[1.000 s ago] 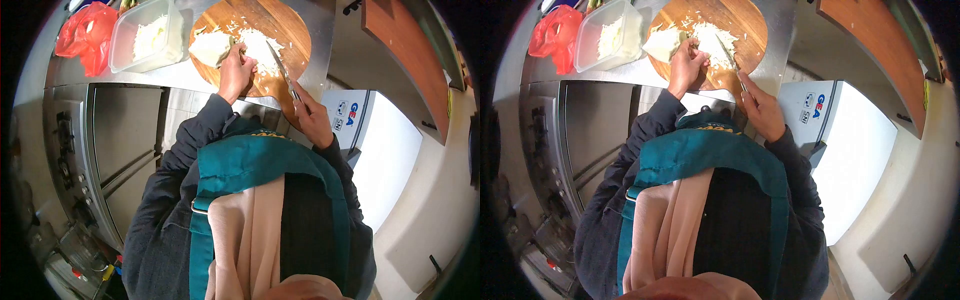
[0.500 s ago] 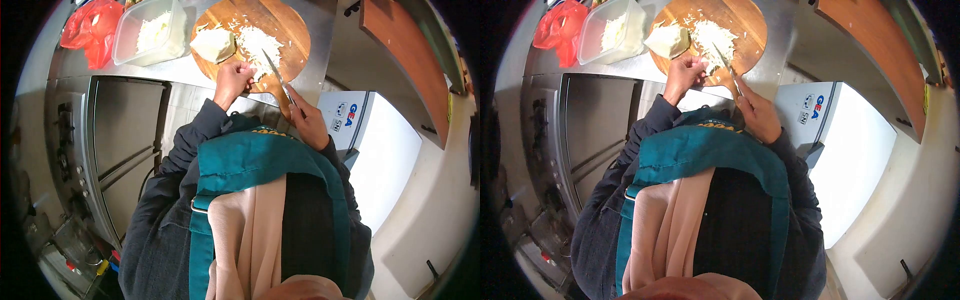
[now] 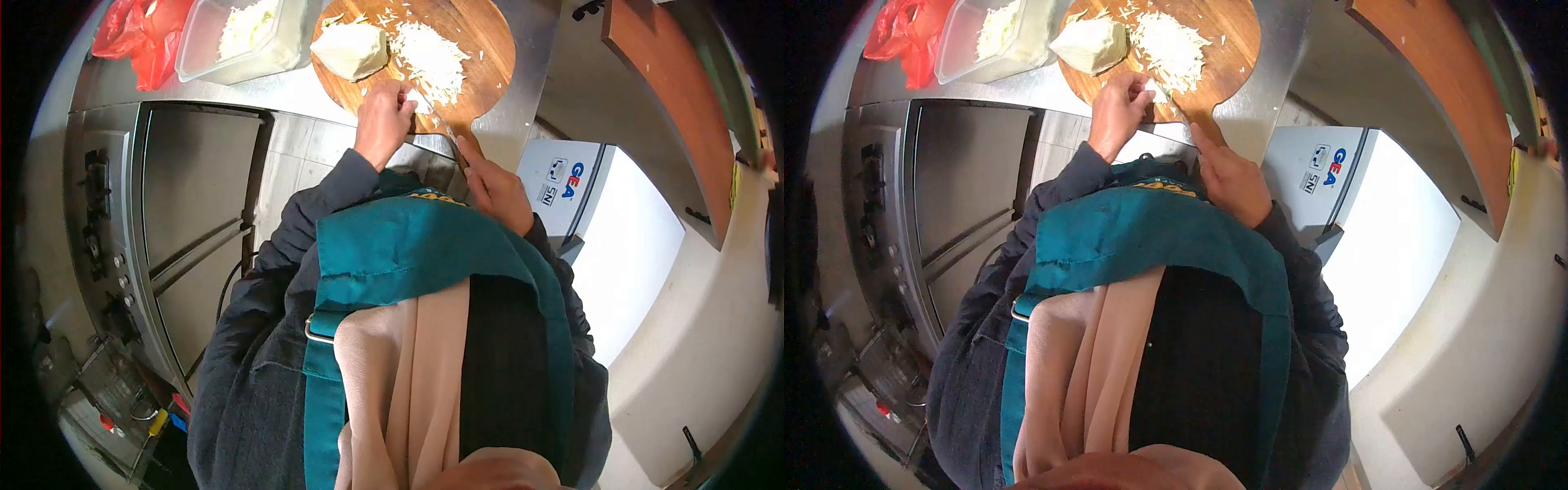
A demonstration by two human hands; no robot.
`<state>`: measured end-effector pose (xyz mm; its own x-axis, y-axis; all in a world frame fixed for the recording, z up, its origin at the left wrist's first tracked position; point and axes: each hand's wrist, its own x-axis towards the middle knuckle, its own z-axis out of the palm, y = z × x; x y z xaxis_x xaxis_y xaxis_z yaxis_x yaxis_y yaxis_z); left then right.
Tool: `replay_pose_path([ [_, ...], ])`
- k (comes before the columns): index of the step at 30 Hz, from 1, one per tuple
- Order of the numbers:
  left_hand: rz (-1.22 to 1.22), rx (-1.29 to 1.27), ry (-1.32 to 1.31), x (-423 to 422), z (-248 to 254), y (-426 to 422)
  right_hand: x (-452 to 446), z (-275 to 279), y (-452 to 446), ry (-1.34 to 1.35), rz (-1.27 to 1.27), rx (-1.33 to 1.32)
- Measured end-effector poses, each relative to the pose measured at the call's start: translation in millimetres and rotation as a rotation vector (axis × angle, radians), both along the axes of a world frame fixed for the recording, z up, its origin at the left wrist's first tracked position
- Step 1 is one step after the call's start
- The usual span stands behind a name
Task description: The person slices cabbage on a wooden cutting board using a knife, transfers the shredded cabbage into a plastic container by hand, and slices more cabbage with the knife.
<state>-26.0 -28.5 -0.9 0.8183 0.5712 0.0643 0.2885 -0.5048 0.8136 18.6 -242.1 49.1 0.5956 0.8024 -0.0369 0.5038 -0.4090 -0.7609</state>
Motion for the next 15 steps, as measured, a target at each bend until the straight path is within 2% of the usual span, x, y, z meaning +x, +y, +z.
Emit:
replay_pose_path([
  [1, 0.0, -0.001, 0.001, -0.2, -0.8, -1.5, 0.2, -0.4, -0.5, -0.048, 0.019, -0.04],
  [3, -0.008, 0.201, 0.009, -2.0, 1.4, -3.7, 1.1, -1.6, -0.7, -0.096, 0.036, -0.079],
  [8, 0.006, 0.243, -0.029, -3.8, -1.6, -7.6, 1.5, -13.1, 5.4, -0.218, 0.095, -0.285],
  [9, 0.01, 0.284, -0.041, -5.1, -3.6, -9.5, 1.7, -22.2, 8.5, -0.215, 0.092, -0.291],
  [11, 0.016, 0.296, -0.032, -7.7, 0.0, -12.5, 6.6, -39.3, 14.6, -0.385, 0.133, -0.232],
  [15, 0.044, 0.35, -0.11, -3.3, -3.4, -4.6, 16.5, -21.4, 15.6, -0.344, 0.078, -0.181],
])
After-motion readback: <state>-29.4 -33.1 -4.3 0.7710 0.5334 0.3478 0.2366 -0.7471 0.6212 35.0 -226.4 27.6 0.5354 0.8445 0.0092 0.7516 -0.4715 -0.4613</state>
